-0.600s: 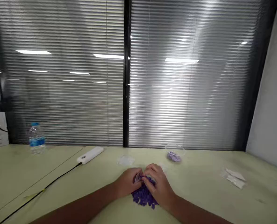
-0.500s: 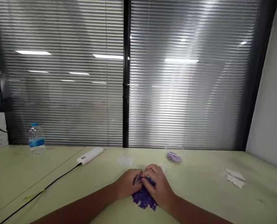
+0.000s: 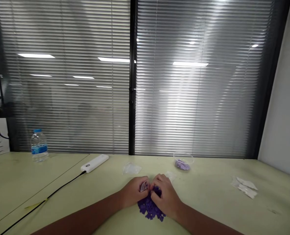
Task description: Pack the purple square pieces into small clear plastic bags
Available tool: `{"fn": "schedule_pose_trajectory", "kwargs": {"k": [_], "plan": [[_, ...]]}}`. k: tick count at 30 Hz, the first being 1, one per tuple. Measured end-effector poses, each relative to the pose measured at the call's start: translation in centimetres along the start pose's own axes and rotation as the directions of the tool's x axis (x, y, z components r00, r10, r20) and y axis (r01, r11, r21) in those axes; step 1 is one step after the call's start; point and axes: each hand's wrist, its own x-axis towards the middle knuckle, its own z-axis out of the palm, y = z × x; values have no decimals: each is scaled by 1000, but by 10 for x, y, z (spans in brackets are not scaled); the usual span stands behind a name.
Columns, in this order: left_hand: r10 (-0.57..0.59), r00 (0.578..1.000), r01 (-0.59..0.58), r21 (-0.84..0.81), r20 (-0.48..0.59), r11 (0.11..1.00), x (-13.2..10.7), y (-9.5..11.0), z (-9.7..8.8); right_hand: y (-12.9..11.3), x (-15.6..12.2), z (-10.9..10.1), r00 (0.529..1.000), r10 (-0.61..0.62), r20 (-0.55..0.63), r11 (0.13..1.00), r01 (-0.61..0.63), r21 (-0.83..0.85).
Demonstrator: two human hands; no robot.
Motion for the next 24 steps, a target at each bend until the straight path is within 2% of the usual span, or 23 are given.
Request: {"fn": "schedule_pose_trajectory", "kwargs": {"k": [5,8,14,19,24], "plan": [[-57,989,87,220,-137,972,1,6,1,0,-1,3,997,5,72,1000,-4,-22],[-35,993,61,247,-110,967,0,8,2,-1,-1,1,998,-19,55,1000,20,-14],[27,997,-4,314,-70,949,-2,8,3,-4,0,-7,995,-72,-64,994,77,79],[86,995,-62,352,-54,934,-3,6,5,-6,0,-11,994,-109,-30,992,110,67],[109,992,-80,350,-65,933,-3,5,6,-6,1,-11,997,-68,-33,995,70,74]]}}
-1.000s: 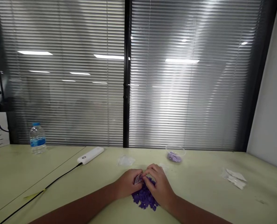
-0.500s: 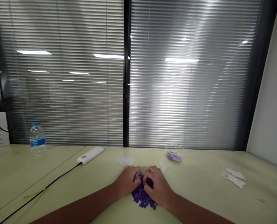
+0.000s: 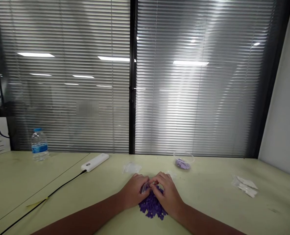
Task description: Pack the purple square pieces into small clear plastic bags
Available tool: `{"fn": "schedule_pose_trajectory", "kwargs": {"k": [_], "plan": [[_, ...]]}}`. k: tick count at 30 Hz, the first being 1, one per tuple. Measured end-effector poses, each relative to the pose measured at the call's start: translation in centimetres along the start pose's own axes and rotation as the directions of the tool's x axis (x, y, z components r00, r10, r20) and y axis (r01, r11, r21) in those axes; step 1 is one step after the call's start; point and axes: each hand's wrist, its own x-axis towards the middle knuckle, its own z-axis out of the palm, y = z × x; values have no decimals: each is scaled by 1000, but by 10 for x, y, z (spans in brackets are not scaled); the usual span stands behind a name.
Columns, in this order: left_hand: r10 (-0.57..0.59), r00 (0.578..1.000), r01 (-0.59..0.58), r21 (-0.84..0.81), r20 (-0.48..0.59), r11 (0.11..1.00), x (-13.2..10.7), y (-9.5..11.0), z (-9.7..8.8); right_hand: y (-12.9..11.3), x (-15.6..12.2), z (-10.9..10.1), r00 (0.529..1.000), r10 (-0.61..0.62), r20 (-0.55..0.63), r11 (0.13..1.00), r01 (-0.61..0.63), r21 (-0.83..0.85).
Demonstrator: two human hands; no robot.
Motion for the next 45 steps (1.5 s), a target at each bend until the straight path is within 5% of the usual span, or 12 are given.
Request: {"fn": "schedule_pose_trajectory", "kwargs": {"k": [7,16,27,37,45], "plan": [[-144,989,141,-75,-30,987,3,3,-5,2,-2,8,989,107,99,988,-95,-124],[-258,959,233,-188,-119,954,2,-1,-5,-3,-2,6,987,29,156,995,-13,-103],[-240,961,182,-343,-134,922,4,-10,0,-4,0,0,999,-20,35,1000,20,-4],[-31,997,56,-426,67,903,-1,-4,-4,-3,-2,-4,994,-108,-34,993,105,-61],[5,990,68,-498,144,864,-4,-5,-8,-7,-2,-6,996,-93,-19,995,92,-40]]}}
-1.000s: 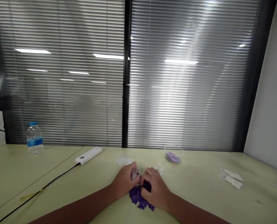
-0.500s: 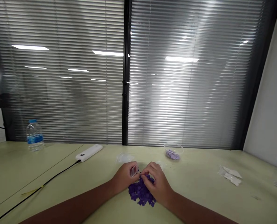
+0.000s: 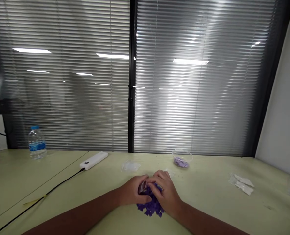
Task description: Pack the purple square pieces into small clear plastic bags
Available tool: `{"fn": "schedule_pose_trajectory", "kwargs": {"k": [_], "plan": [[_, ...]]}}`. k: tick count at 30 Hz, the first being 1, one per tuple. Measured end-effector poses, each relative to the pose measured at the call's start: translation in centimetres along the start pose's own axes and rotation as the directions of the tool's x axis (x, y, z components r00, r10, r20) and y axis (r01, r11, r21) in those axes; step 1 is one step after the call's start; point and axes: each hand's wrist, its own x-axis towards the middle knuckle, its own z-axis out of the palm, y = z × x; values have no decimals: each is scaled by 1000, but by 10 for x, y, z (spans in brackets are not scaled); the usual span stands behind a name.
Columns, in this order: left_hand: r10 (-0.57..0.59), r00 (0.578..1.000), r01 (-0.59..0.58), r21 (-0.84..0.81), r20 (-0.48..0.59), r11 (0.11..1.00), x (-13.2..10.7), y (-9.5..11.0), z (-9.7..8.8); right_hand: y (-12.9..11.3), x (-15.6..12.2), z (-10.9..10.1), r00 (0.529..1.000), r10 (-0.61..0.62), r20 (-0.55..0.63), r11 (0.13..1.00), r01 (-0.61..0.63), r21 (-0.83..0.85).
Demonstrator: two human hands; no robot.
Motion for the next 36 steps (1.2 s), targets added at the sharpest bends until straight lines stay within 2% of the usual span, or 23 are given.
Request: {"fn": "schedule_pose_trajectory", "kwargs": {"k": [4,9,12,16,19,22,27,31,36], "plan": [[-17,1000,16,-48,-11,999,-4,6,-4,-5,2,-3,1000,23,-2,999,-23,22],[10,999,-5,-115,42,993,-3,16,-8,-2,2,-2,992,99,-76,994,-96,47],[-13,1000,13,-122,-1,992,-1,16,-6,4,1,2,985,151,-84,988,-147,48],[-79,994,62,-196,-80,979,3,9,-2,11,1,8,980,196,-37,980,-195,33],[-106,984,72,-228,-141,971,5,4,-1,9,1,9,986,167,29,984,-168,53],[-110,974,56,-262,-196,963,9,1,-2,3,1,7,989,84,118,993,-93,71],[-162,962,85,-327,-218,941,13,-1,-3,-5,0,6,974,17,224,1000,-17,-4],[-182,957,99,-335,-226,937,11,-3,-3,-1,-1,8,972,24,232,999,-15,-42],[-141,971,70,-335,-193,940,11,-9,-3,4,-1,11,977,25,211,1000,-21,-21]]}}
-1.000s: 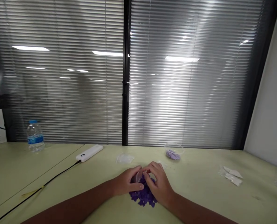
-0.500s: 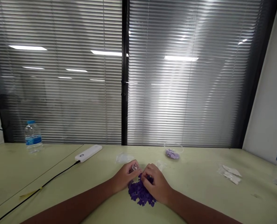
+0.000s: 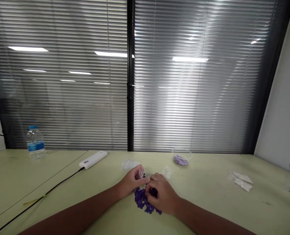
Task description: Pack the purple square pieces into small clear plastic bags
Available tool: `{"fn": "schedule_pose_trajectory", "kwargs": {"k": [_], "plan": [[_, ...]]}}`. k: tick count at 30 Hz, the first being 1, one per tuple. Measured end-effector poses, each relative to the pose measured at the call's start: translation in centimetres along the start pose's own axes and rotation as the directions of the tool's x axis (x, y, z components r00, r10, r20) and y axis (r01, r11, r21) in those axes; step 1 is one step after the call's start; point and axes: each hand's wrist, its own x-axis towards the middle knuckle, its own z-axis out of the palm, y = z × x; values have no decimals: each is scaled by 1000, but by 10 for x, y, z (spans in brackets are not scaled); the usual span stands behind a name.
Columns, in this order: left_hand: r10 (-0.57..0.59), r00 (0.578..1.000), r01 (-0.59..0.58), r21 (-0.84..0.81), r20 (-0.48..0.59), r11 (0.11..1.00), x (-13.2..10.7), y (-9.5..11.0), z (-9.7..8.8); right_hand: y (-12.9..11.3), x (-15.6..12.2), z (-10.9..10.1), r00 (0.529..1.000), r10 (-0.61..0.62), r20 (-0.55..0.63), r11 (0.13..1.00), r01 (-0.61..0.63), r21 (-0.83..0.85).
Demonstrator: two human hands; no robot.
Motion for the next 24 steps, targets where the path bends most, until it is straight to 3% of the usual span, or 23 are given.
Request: {"fn": "schedule_pose_trajectory", "kwargs": {"k": [4,9,19,24], "plan": [[49,999,-49,-8,-10,999,2,-1,0,2,1,0,998,4,-68,999,-1,35],[20,1000,-20,-7,6,1000,3,3,1,3,1,-3,986,69,-152,996,-60,64],[39,992,-25,-112,123,993,1,3,-2,-4,1,-10,978,93,-185,995,-87,39],[26,993,-17,-81,112,997,2,3,-2,-3,2,-10,968,132,-211,991,-123,53]]}}
